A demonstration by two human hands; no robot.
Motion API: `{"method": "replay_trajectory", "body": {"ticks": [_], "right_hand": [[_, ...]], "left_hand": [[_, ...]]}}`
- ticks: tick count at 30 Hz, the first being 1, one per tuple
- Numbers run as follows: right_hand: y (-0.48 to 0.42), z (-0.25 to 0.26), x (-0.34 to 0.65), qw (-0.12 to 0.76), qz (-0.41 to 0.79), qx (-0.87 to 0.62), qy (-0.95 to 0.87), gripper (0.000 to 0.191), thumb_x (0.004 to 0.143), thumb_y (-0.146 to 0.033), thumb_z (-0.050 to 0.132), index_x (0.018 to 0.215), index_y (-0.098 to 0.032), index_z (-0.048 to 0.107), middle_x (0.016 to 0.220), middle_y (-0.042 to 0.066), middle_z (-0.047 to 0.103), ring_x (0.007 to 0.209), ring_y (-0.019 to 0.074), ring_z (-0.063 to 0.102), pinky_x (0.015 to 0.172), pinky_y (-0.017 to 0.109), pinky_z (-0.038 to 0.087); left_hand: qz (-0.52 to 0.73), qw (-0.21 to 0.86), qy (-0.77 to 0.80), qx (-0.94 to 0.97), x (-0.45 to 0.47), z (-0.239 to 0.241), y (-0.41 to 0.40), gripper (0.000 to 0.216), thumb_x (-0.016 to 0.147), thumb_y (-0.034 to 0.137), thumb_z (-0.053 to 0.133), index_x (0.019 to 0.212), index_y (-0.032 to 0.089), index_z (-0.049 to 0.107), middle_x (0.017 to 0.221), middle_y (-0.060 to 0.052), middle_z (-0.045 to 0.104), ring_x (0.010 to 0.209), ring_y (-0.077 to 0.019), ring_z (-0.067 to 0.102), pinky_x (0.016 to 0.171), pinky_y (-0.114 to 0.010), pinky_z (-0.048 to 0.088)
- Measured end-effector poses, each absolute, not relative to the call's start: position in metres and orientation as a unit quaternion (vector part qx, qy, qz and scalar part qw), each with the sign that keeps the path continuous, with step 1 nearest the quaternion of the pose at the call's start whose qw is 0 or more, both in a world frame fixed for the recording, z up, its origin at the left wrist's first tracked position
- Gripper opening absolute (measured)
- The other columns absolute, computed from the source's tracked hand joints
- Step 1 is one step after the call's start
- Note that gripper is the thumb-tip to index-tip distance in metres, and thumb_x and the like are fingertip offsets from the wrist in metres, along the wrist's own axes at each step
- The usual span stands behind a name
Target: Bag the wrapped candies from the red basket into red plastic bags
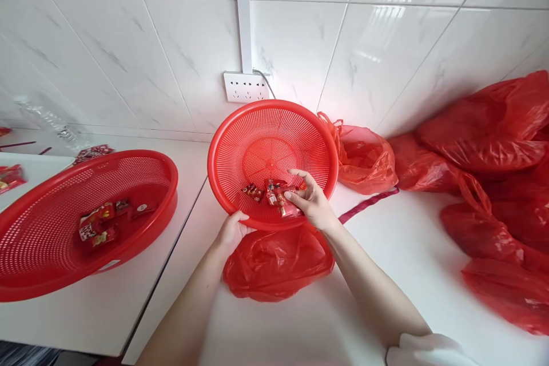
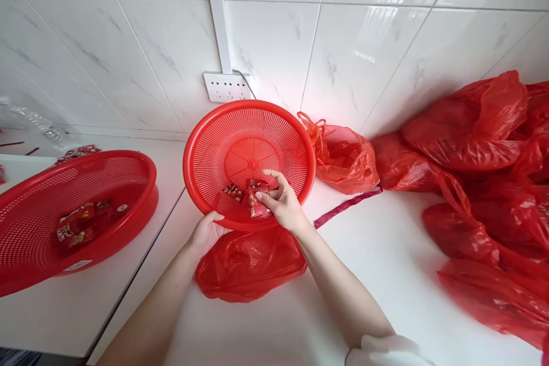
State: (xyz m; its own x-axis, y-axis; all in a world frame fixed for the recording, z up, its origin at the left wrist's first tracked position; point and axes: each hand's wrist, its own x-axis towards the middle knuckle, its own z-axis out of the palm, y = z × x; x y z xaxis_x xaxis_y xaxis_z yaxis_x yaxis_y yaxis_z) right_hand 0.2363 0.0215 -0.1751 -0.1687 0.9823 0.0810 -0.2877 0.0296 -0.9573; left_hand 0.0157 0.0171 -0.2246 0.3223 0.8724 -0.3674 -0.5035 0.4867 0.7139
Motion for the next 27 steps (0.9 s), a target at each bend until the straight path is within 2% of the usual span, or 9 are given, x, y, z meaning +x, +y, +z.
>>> {"method": "replay_trajectory", "body": {"ticks": [5,8,10,12,14,18,20,23,27], "right_hand": [[0.0283,-0.1729,0.2396,0.536,0.653,-0.386,-0.369,0.038,0.080,-0.042,0.067,0.114,-0.024,0.067,0.088,0.003,0.073,0.063,0.0143,0.068,0.053,0.025,0.057],[0.0301,-0.1709,0.2425,0.517,0.711,-0.308,-0.364,0.043,0.078,-0.025,0.064,0.120,-0.028,0.064,0.118,0.003,0.069,0.099,0.0178,0.069,0.078,0.030,0.060],[0.0290,-0.1695,0.2438,0.513,0.715,-0.277,-0.386,0.051,0.070,-0.014,0.066,0.118,-0.029,0.065,0.125,0.001,0.066,0.112,0.0181,0.064,0.092,0.033,0.055],[0.0270,-0.1688,0.2437,0.520,0.704,-0.279,-0.395,0.055,0.066,-0.010,0.071,0.116,-0.030,0.066,0.121,0.000,0.068,0.109,0.0178,0.065,0.093,0.033,0.054],[0.0255,-0.1691,0.2426,0.531,0.697,-0.291,-0.385,0.054,0.066,-0.015,0.077,0.116,-0.031,0.066,0.110,0.000,0.072,0.096,0.0164,0.069,0.087,0.033,0.055],[0.0270,-0.1725,0.2414,0.582,0.638,-0.349,-0.364,0.024,0.068,-0.028,0.082,0.090,-0.023,0.074,0.075,-0.002,0.073,0.064,0.0106,0.064,0.065,0.024,0.052],[0.0292,-0.1742,0.2425,0.598,0.612,-0.374,-0.357,0.018,0.069,-0.032,0.082,0.081,-0.021,0.075,0.073,-0.001,0.072,0.066,0.0115,0.064,0.068,0.025,0.051],[0.0312,-0.1746,0.2451,0.600,0.597,-0.392,-0.360,0.023,0.070,-0.038,0.081,0.084,-0.021,0.077,0.088,0.003,0.076,0.081,0.0166,0.068,0.083,0.030,0.051],[0.0289,-0.1713,0.2445,0.597,0.579,-0.388,-0.397,0.024,0.074,-0.042,0.077,0.085,-0.021,0.076,0.090,0.003,0.076,0.085,0.0186,0.068,0.088,0.033,0.050]], "left_hand": [[0.435,0.784,0.371,0.241,0.0155,-0.2244,0.0169,0.038,0.077,0.014,0.050,0.110,0.007,0.067,0.110,-0.015,0.071,0.101,-0.0293,0.068,0.092,-0.043,0.054],[0.433,0.784,0.372,0.243,0.0150,-0.2242,0.0172,0.038,0.077,0.015,0.051,0.110,0.008,0.067,0.111,-0.014,0.071,0.099,-0.0293,0.069,0.092,-0.043,0.054],[0.426,0.785,0.375,0.247,0.0152,-0.2236,0.0173,0.038,0.076,0.016,0.052,0.110,0.008,0.067,0.110,-0.015,0.072,0.098,-0.0306,0.069,0.091,-0.045,0.054],[0.424,0.785,0.374,0.251,0.0160,-0.2224,0.0168,0.041,0.076,0.017,0.053,0.113,0.007,0.066,0.109,-0.015,0.072,0.099,-0.0313,0.069,0.091,-0.045,0.054],[0.428,0.784,0.372,0.252,0.0173,-0.2209,0.0161,0.044,0.075,0.016,0.053,0.117,0.008,0.065,0.108,-0.014,0.072,0.100,-0.0314,0.068,0.091,-0.044,0.054],[0.420,0.786,0.381,0.249,0.0184,-0.2205,0.0157,0.043,0.075,0.016,0.051,0.115,0.007,0.066,0.109,-0.015,0.072,0.102,-0.0318,0.068,0.090,-0.044,0.054],[0.421,0.783,0.387,0.246,0.0178,-0.2222,0.0168,0.041,0.076,0.016,0.051,0.113,0.008,0.067,0.109,-0.014,0.072,0.101,-0.0311,0.068,0.090,-0.043,0.054],[0.429,0.779,0.390,0.238,0.0167,-0.2253,0.0187,0.039,0.075,0.015,0.051,0.110,0.009,0.069,0.108,-0.012,0.073,0.102,-0.0294,0.068,0.091,-0.041,0.054],[0.425,0.786,0.382,0.236,0.0178,-0.2261,0.0188,0.038,0.075,0.017,0.051,0.108,0.009,0.069,0.107,-0.013,0.073,0.102,-0.0302,0.068,0.092,-0.042,0.053]]}}
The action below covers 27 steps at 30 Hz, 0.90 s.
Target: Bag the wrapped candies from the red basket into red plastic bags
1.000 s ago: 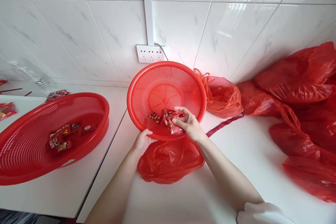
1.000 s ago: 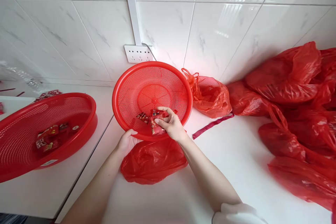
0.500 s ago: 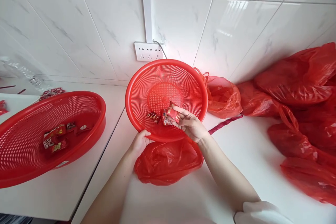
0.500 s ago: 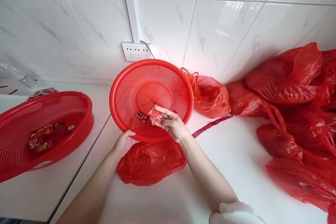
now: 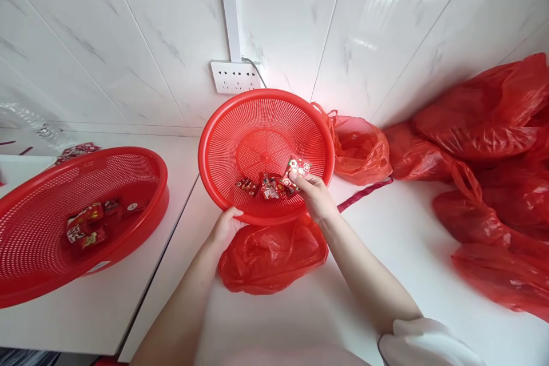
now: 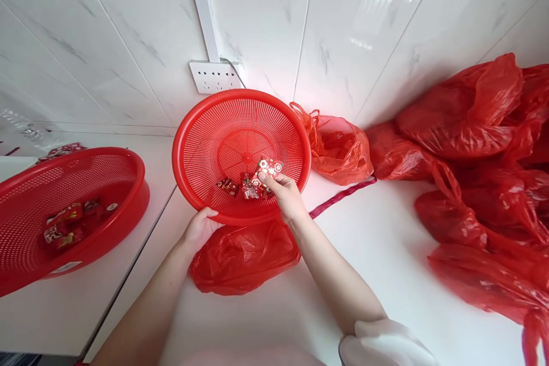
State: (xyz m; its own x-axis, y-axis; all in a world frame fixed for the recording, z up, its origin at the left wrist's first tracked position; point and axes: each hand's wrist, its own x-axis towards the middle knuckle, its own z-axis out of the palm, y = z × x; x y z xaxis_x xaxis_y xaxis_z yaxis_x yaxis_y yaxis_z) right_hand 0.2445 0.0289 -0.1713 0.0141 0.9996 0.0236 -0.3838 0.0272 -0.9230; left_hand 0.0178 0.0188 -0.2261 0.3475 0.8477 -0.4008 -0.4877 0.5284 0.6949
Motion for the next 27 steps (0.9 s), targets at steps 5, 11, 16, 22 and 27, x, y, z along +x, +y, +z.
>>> {"method": "replay_trajectory", "body": {"ticks": [5,11,16,22,27], "right_hand": [[0.022,-0.164,0.241,0.622,0.538,-0.374,-0.430,0.019,0.073,-0.037,0.077,0.087,-0.023,0.076,0.093,0.002,0.075,0.090,0.0201,0.067,0.091,0.036,0.050],[0.021,-0.160,0.243,0.617,0.544,-0.363,-0.437,0.017,0.070,-0.031,0.078,0.085,-0.023,0.076,0.087,0.000,0.074,0.083,0.0198,0.067,0.086,0.037,0.052],[0.024,-0.166,0.242,0.608,0.553,-0.371,-0.431,0.018,0.067,-0.028,0.081,0.083,-0.022,0.076,0.086,0.000,0.072,0.085,0.0185,0.067,0.087,0.034,0.052],[0.023,-0.168,0.240,0.558,0.641,-0.343,-0.400,0.024,0.076,-0.037,0.076,0.092,-0.020,0.069,0.085,0.002,0.073,0.071,0.0128,0.069,0.071,0.027,0.058],[0.023,-0.169,0.240,0.539,0.643,-0.347,-0.419,0.033,0.073,-0.038,0.079,0.096,-0.019,0.065,0.090,0.003,0.074,0.068,0.0128,0.070,0.058,0.022,0.058]], "left_hand": [[0.426,0.785,0.385,0.233,0.020,-0.225,0.018,0.038,0.075,0.018,0.051,0.107,0.008,0.069,0.103,-0.013,0.074,0.101,-0.0308,0.068,0.092,-0.044,0.053],[0.416,0.787,0.380,0.251,0.019,-0.225,0.017,0.037,0.076,0.020,0.051,0.106,0.008,0.069,0.102,-0.014,0.073,0.099,-0.0318,0.068,0.090,-0.045,0.053],[0.417,0.784,0.385,0.251,0.019,-0.226,0.017,0.035,0.076,0.018,0.051,0.104,0.008,0.069,0.101,-0.013,0.074,0.100,-0.0311,0.068,0.091,-0.043,0.052],[0.425,0.784,0.377,0.250,0.019,-0.227,0.018,0.039,0.076,0.017,0.051,0.109,0.009,0.068,0.103,-0.012,0.074,0.100,-0.0299,0.068,0.092,-0.042,0.052],[0.435,0.775,0.375,0.262,0.020,-0.227,0.019,0.044,0.076,0.017,0.053,0.118,0.009,0.065,0.109,-0.012,0.072,0.099,-0.0286,0.068,0.093,-0.041,0.051]]}}
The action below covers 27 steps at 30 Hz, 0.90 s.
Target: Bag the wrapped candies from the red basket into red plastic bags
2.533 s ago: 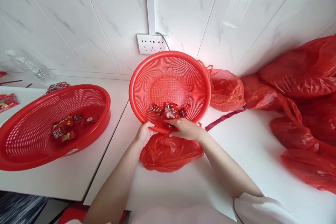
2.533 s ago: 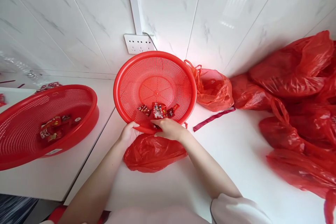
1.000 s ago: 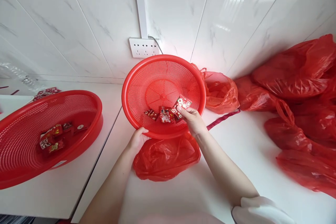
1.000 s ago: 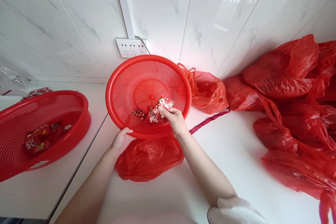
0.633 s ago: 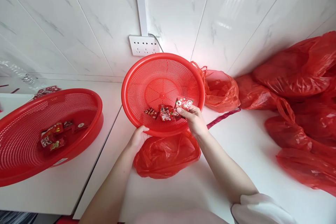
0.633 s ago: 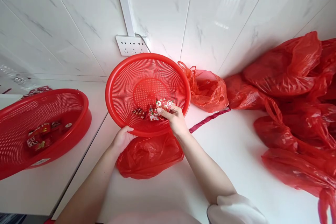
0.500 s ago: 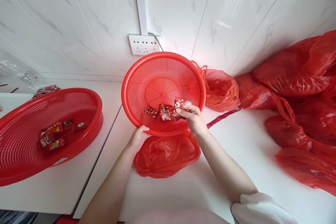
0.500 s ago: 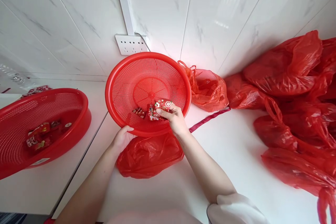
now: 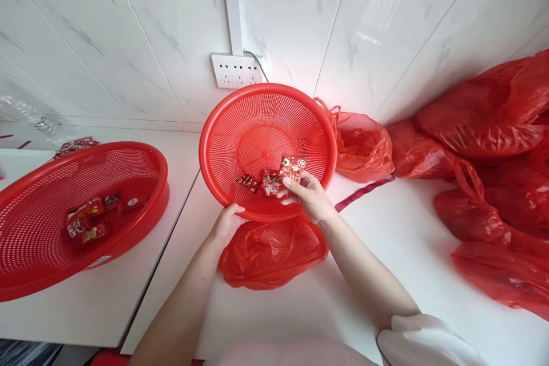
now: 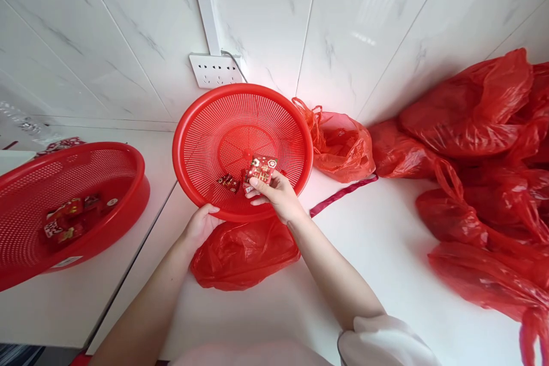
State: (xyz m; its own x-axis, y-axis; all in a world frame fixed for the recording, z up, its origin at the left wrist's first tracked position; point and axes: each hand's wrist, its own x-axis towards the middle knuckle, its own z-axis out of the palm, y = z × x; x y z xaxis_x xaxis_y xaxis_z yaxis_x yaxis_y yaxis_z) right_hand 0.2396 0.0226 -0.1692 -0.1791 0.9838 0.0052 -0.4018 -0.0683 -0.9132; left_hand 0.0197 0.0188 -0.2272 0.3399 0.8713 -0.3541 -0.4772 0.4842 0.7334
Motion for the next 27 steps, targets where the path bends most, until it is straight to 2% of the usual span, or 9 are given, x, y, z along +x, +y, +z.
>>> {"method": "replay_trajectory", "body": {"ticks": [3,10,14,18,23,25,27], "right_hand": [[0.0237,-0.1705,0.2408,0.534,0.631,-0.363,-0.430,0.029,0.069,-0.035,0.083,0.086,-0.016,0.069,0.079,0.003,0.073,0.070,0.0127,0.070,0.059,0.019,0.058],[0.0214,-0.1685,0.2407,0.514,0.625,-0.373,-0.453,0.031,0.066,-0.032,0.085,0.087,-0.015,0.070,0.077,0.003,0.073,0.068,0.0136,0.071,0.060,0.019,0.059],[0.0199,-0.1666,0.2384,0.524,0.643,-0.351,-0.434,0.039,0.079,-0.048,0.072,0.103,-0.018,0.067,0.092,0.007,0.074,0.072,0.0174,0.072,0.054,0.023,0.059],[0.0218,-0.1682,0.2367,0.517,0.641,-0.360,-0.439,0.046,0.087,-0.057,0.057,0.097,-0.014,0.071,0.081,0.009,0.073,0.060,0.0165,0.069,0.050,0.025,0.057],[0.0216,-0.1689,0.2370,0.510,0.596,-0.369,-0.498,0.044,0.087,-0.056,0.057,0.080,-0.016,0.073,0.071,0.005,0.071,0.058,0.0136,0.063,0.057,0.026,0.055],[0.0199,-0.1671,0.2392,0.486,0.587,-0.369,-0.533,0.039,0.086,-0.054,0.060,0.081,-0.017,0.073,0.075,0.004,0.071,0.064,0.0140,0.064,0.064,0.027,0.054],[0.0178,-0.1653,0.2424,0.449,0.580,-0.361,-0.577,0.032,0.082,-0.048,0.068,0.090,-0.018,0.072,0.084,0.004,0.072,0.075,0.0157,0.066,0.070,0.028,0.053]], "left_hand": [[0.425,0.782,0.375,0.258,0.0194,-0.2269,0.0186,0.047,0.076,0.019,0.053,0.121,0.009,0.063,0.109,-0.013,0.072,0.097,-0.0296,0.069,0.092,-0.043,0.051],[0.433,0.770,0.387,0.263,0.0192,-0.2260,0.0182,0.039,0.077,0.016,0.053,0.112,0.011,0.068,0.114,-0.010,0.071,0.102,-0.0275,0.067,0.092,-0.038,0.052],[0.428,0.775,0.385,0.260,0.0194,-0.2261,0.0185,0.041,0.077,0.018,0.053,0.116,0.010,0.066,0.110,-0.012,0.072,0.098,-0.0283,0.069,0.091,-0.041,0.052],[0.410,0.790,0.380,0.252,0.0182,-0.2262,0.0181,0.043,0.078,0.020,0.051,0.118,0.009,0.065,0.104,-0.013,0.073,0.094,-0.0299,0.069,0.089,-0.044,0.053],[0.404,0.794,0.377,0.254,0.0177,-0.2254,0.0160,0.043,0.078,0.022,0.051,0.116,0.009,0.066,0.101,-0.013,0.074,0.092,-0.0302,0.070,0.088,-0.045,0.053],[0.404,0.794,0.377,0.255,0.0182,-0.2246,0.0150,0.043,0.078,0.022,0.050,0.115,0.008,0.066,0.101,-0.013,0.074,0.094,-0.0306,0.069,0.088,-0.045,0.053],[0.398,0.795,0.381,0.255,0.0188,-0.2235,0.0143,0.042,0.077,0.022,0.051,0.113,0.008,0.067,0.100,-0.014,0.074,0.094,-0.0308,0.069,0.088,-0.045,0.053]]}}
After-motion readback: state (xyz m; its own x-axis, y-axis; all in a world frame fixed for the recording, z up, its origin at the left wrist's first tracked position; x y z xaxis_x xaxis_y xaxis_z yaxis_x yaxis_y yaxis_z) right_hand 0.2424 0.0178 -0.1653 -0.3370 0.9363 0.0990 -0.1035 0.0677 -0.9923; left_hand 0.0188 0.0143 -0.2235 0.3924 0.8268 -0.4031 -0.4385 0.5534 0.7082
